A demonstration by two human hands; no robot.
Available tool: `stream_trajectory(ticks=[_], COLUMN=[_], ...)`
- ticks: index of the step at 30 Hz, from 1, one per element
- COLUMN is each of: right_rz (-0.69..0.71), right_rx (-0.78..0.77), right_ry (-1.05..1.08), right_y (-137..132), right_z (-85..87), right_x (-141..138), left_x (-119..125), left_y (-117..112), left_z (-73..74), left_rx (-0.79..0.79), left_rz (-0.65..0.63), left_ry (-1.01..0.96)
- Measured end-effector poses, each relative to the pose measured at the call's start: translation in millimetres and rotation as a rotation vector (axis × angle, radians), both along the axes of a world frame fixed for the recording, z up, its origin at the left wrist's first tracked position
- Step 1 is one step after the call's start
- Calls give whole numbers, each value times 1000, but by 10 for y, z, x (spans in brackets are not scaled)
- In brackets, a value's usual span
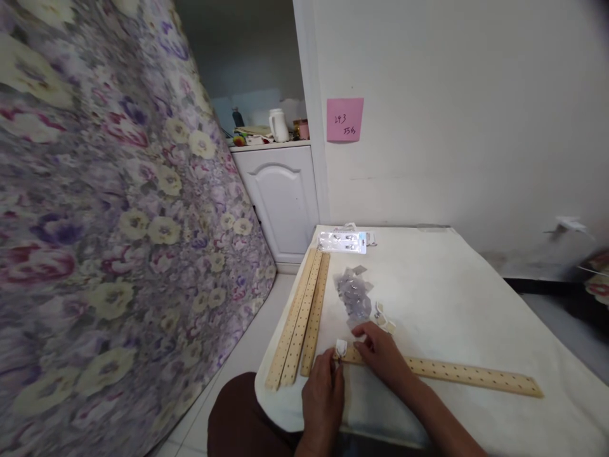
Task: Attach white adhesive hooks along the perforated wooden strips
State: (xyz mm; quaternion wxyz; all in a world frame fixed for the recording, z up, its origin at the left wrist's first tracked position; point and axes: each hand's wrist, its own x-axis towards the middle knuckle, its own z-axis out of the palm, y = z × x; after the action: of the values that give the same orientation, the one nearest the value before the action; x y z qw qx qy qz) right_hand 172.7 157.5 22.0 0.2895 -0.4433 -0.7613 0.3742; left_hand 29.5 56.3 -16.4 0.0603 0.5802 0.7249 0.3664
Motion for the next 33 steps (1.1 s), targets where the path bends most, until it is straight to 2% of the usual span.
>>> stream_trajectory(ticks=[4,9,13,23,33], right_rz=[-93,-173,-173,-111,-158], right_rx=[46,200,227,189,131], right_ry=[-57,-176,-279,-306,-325], right_y=[-103,-164,-147,-120,-148], right_z=[-19,-229,-338,-295,-242], right_x=[522,1293,1617,1622,1512], left_x=[3,-12,-20,-4,-8], left_y=[0,-4,-13,-60,-59], left_z=[29,-2,-21,32,14], left_rx=[-20,-44,-20,58,87], left_rz=[23,19,52,99,68], left_ry=[-21,-49,-50,-96,-27])
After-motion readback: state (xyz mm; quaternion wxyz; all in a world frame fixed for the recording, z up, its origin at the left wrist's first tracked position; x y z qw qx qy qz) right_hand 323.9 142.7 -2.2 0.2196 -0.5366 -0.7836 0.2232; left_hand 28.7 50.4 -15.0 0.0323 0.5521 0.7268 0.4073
